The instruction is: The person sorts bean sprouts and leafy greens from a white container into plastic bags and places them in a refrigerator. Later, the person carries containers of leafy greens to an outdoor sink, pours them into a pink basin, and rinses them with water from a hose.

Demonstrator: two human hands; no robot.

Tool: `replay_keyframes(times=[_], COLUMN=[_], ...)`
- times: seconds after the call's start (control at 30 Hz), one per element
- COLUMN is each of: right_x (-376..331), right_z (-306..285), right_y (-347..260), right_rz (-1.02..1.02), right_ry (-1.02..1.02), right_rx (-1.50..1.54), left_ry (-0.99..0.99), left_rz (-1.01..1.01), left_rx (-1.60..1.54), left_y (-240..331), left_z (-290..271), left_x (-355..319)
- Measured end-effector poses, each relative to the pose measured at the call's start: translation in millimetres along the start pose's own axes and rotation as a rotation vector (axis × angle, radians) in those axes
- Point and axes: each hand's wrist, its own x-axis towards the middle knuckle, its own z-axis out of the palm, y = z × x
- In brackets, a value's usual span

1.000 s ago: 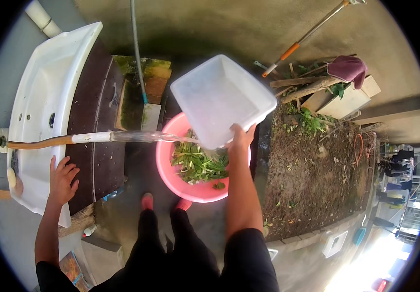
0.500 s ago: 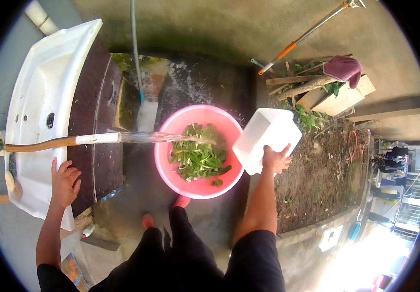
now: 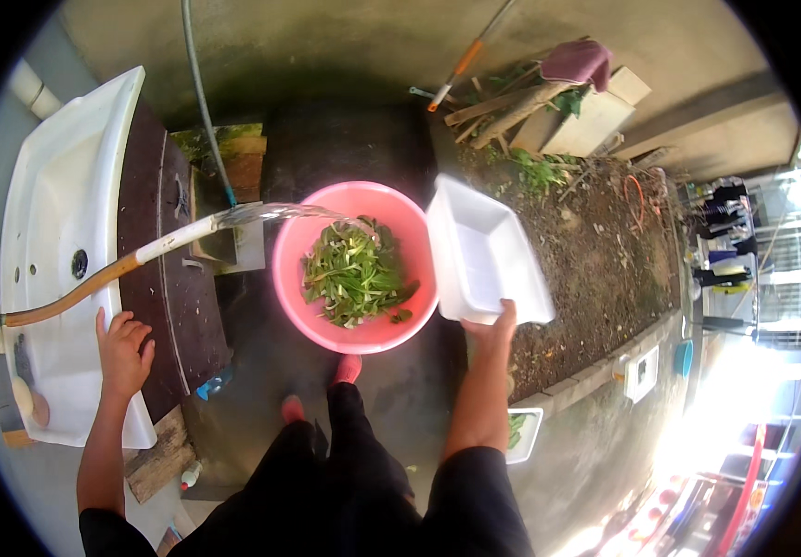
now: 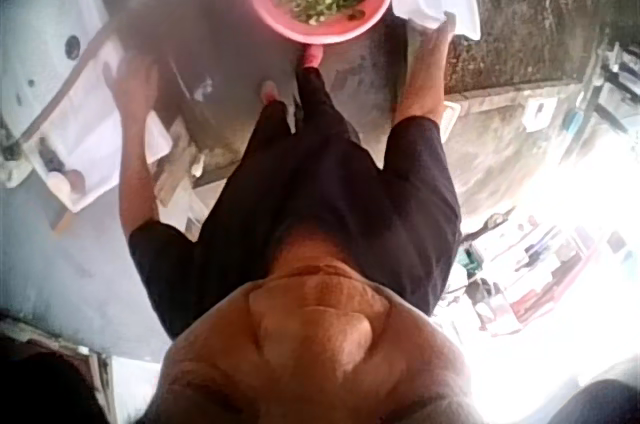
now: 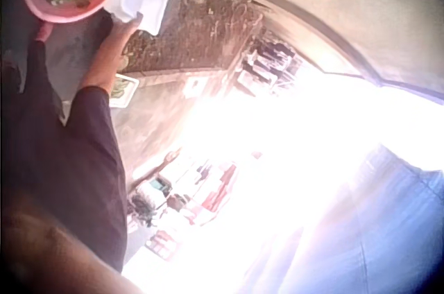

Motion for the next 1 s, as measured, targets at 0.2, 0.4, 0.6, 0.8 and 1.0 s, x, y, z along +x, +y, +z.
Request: replay_keyframes(times=[0.2,0.4,0.6,0.8,1.0], right_x=[1,-22,-90,-65,-82], right_z=[12,114,140,152,164], right_y=[108,175,195,207,210], right_rz=[0.276,0.494,0.492,0.622,0.596], right_ry=[-0.158,-0.264,-0.471,-0.701,-0.709], right_rx=[0.453,0.579,0.626,0.792,0.865], left_ry=[0.049,0.043,-0.013,-0.005,0.002], left_rz=[0.053,0.036,-0.016,-0.029,-0.034], left_rx=[-0.053,-0.043,-0.044,-0.058,-0.049], left_y=[0,-5,-6,-6,-4], left_z=[4,2,-5,2,1], left_x=[0,-4,-6,-2,1])
